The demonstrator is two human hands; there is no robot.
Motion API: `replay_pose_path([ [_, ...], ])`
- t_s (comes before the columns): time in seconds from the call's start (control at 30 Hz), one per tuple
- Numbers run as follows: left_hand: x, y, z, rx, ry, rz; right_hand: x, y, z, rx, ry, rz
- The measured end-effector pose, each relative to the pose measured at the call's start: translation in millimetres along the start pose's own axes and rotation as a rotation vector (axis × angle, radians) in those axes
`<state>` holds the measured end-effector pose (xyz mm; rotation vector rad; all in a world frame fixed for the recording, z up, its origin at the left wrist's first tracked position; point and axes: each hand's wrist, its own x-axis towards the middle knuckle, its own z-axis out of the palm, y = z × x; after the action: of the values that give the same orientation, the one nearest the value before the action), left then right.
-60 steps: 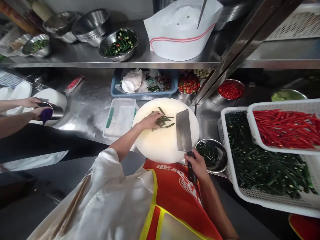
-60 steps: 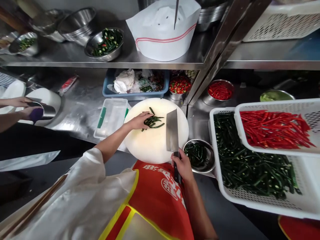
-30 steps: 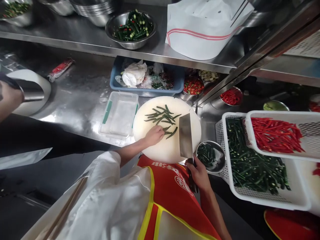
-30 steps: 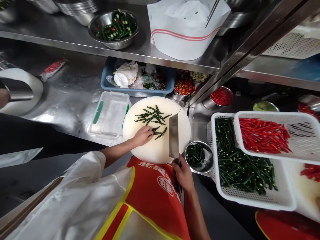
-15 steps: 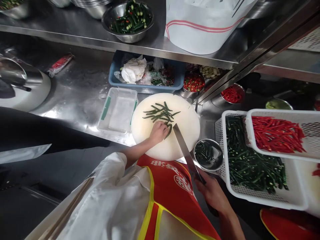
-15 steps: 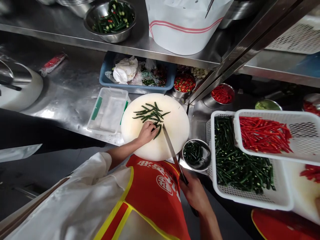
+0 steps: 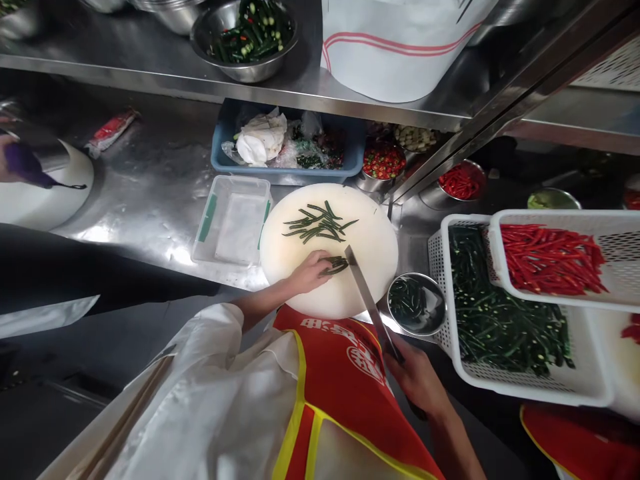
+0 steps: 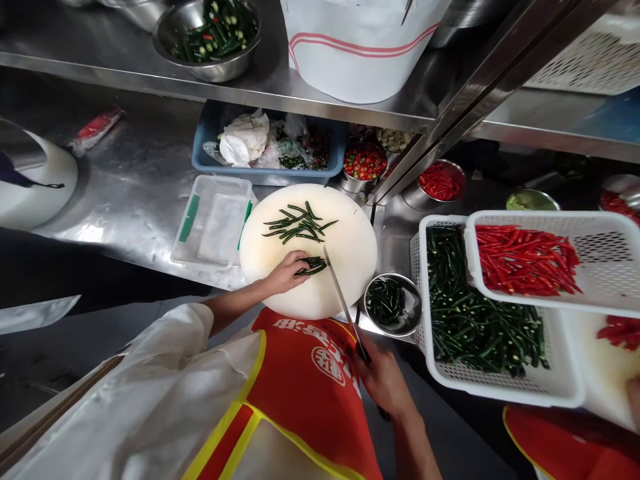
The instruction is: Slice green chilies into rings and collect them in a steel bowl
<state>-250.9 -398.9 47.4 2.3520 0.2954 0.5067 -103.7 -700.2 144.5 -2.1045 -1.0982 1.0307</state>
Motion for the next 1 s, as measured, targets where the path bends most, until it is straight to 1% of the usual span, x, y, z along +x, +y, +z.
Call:
replay_pose_path([
  [0.1, -1, 1, 5.2, 0.004, 0.021, -0.098, 4, -3, 0, -0.041, -0.112, -0.036],
  [0.23, 6, 7, 15.4, 0.016, 0.091, -0.202, 12, -6, -1, -0.077, -0.104, -0.036],
  [0.3, 10, 9, 18.8, 0.0, 0.145, -0.238, 16, -7, -2, -0.078, -0.13, -0.052],
  [0.4, 14, 7, 17.1, -0.067, 0.259, -0.297, 20, -5, -4, -0.077, -0.162, -0.068],
  [0.5, 9, 1, 7.5, -0.134, 0.437, -0.397, 22, -1, -5, -0.091, -0.148, -0.058],
  [0.53, 6, -1, 3.7, -0.144, 0.489, -0.414, 22, 0, -5, -0.094, -0.149, -0.061],
  [0.57, 3, -3, 0.4, -0.149, 0.512, -0.408, 23, 0, -5, -0.096, -0.153, -0.064],
  [0.6, 0, -4, -2.3, -0.148, 0.497, -0.374, 24, 0, -5, -0.095, -0.164, -0.072],
  [0.63, -3, -5, -4.2, -0.14, 0.441, -0.316, 25, -1, -6, -0.092, -0.179, -0.082],
  [0.73, -7, -5, -5.9, -0.074, 0.189, -0.126, 28, -5, -5, -0.091, -0.217, -0.1],
  [0.77, -6, -5, -6.0, -0.048, 0.13, -0.087, 30, -6, -5, -0.097, -0.223, -0.102],
  [0.8, -6, -5, -6.1, -0.024, 0.093, -0.066, 31, -7, -4, -0.11, -0.231, -0.099],
  [0.93, -4, -9, -9.8, 0.038, 0.032, -0.051, 37, -12, -3, -0.178, -0.259, -0.05],
  [1.0, -4, -12, -12.2, 0.056, -0.015, -0.022, 40, -16, -3, -0.188, -0.257, -0.02],
])
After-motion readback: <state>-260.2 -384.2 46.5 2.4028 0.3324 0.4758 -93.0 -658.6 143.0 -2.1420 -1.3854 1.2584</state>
